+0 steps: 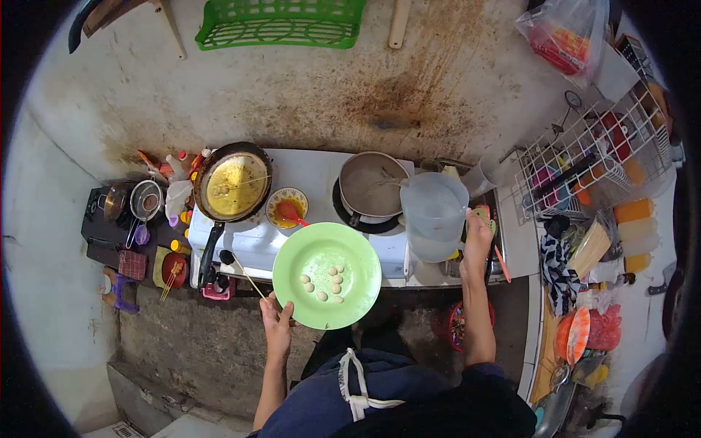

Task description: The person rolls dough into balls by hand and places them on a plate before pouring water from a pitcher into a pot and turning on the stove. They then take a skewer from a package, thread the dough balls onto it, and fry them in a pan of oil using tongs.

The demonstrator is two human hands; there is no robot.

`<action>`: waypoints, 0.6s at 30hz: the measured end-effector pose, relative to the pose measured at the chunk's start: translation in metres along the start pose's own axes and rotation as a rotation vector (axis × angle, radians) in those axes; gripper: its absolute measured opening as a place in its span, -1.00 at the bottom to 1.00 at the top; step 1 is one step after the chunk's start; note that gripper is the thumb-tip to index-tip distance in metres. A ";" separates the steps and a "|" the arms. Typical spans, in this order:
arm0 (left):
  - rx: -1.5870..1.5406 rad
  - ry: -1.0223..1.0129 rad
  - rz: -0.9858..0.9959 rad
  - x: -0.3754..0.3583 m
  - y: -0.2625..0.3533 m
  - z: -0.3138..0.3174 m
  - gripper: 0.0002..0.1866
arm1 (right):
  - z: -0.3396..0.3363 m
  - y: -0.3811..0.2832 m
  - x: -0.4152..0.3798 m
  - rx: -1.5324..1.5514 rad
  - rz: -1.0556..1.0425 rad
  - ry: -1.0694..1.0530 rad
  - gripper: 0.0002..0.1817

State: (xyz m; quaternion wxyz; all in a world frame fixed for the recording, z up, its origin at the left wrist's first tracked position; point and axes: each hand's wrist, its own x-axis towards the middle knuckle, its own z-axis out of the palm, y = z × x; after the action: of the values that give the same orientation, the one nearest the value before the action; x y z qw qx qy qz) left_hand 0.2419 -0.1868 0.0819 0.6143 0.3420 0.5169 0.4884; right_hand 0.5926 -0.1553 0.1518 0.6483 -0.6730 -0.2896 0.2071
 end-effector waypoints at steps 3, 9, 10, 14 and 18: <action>0.029 -0.011 0.031 0.003 -0.007 -0.002 -0.73 | -0.002 -0.003 0.001 -0.017 0.007 -0.011 -0.72; 0.031 -0.027 0.048 0.002 -0.012 0.002 -0.77 | -0.002 -0.010 -0.001 0.008 -0.014 -0.017 -0.72; 0.026 -0.041 0.058 0.002 -0.013 0.001 -0.77 | -0.002 -0.011 -0.002 -0.009 -0.005 -0.012 -0.72; 0.052 -0.060 0.057 0.003 -0.017 0.004 -0.76 | -0.008 0.001 0.000 0.039 -0.015 -0.006 -0.73; 0.057 -0.054 0.083 0.003 -0.023 0.006 -0.75 | -0.009 0.009 -0.002 0.148 0.046 0.081 -0.76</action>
State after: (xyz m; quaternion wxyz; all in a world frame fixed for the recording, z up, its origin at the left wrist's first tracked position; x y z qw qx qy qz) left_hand 0.2530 -0.1901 0.0607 0.5971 0.3939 0.4990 0.4891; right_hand 0.5980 -0.1635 0.1430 0.7024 -0.6377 -0.2316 0.2154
